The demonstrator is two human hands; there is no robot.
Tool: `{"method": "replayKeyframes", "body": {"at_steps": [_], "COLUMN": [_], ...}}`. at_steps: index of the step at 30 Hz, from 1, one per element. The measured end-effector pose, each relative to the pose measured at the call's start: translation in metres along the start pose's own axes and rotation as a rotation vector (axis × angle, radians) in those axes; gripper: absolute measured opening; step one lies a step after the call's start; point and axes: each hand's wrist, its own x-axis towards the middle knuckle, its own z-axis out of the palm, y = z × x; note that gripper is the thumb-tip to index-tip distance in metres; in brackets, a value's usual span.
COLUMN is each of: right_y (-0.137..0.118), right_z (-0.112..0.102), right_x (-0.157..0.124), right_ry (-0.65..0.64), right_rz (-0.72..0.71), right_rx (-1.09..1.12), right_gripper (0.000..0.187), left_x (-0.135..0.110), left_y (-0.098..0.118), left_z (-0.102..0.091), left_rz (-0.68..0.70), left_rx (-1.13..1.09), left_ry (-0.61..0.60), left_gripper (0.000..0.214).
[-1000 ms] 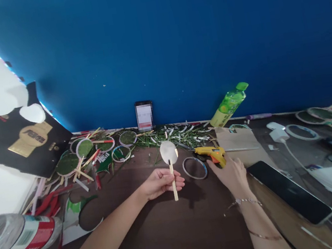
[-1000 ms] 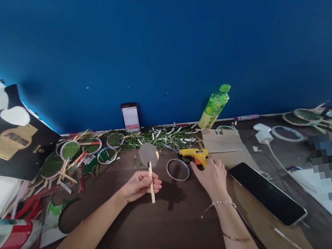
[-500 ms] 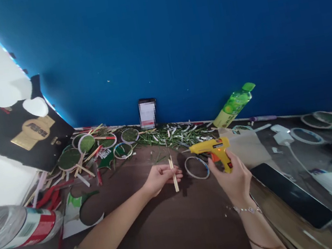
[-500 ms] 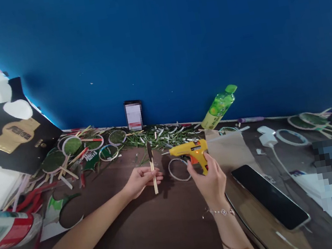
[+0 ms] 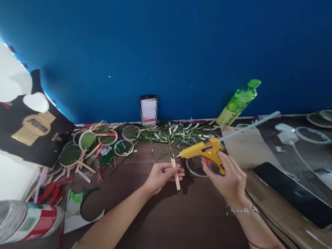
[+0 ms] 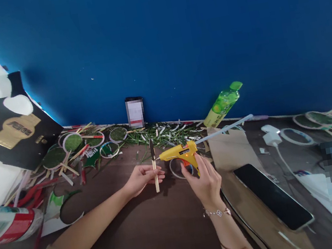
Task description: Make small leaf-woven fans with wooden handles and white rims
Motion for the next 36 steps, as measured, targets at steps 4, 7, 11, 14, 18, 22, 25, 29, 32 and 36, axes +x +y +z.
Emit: {"method": "replayKeyframes", "body": {"at_steps": [4, 7, 11, 14, 18, 22, 25, 29, 32, 36], "right_y": [0.0006, 0.0015, 0.0010, 0.0000, -0.0006, -0.0005, -0.0005, 0.0002, 0.0014, 0.0022], "right_z": [0.0010, 0.0014, 0.0005, -0.0003, -0.0007, -0.0013, -0.0022, -0.0032, -0.0032, -0.0023], "right_x": [-0.0014, -0.0021, -0.0010, 0.0003, 0.0009, 0.0011, 0.0018, 0.0027, 0.0026, 0.0026], "right_ry": [-0.033, -0.051, -0.050, -0.048, -0.036, -0.071, -0.083, -0.059, -0.058, -0.012], "right_rz": [0.024, 0.047, 0.033, 0.023, -0.002, 0.026, 0.029, -0.010, -0.026, -0.052], "right_rx": [-0.007, -0.004, -0.013, -0.026, -0.024, -0.013, -0.004, -0.024, -0.031, -0.008], "right_gripper": [0.047, 0.046, 0.044, 0.044, 0.044, 0.042, 0.040, 0.039, 0.039, 0.041], "left_x": [-0.0013, -0.0017, -0.0018, -0.0018, -0.0020, -0.0024, -0.0026, -0.0023, -0.0022, -0.0027], "left_y": [0.0017, 0.0024, 0.0024, 0.0023, 0.0028, 0.0039, 0.0041, 0.0031, 0.0033, 0.0052], "left_z": [0.0014, 0.0017, 0.0016, 0.0015, 0.0015, 0.0019, 0.0021, 0.0017, 0.0017, 0.0030], "left_rz": [0.004, 0.006, 0.008, 0.013, 0.013, 0.012, 0.012, 0.014, 0.016, 0.007], "left_rx": [0.001, -0.003, -0.006, -0.002, 0.007, 0.005, 0.004, 0.005, 0.003, 0.009], "left_ry": [0.002, -0.001, -0.010, -0.009, -0.013, -0.012, -0.010, -0.013, -0.005, 0.008], "left_gripper": [0.039, 0.040, 0.039, 0.039, 0.038, 0.039, 0.039, 0.040, 0.041, 0.043]}}
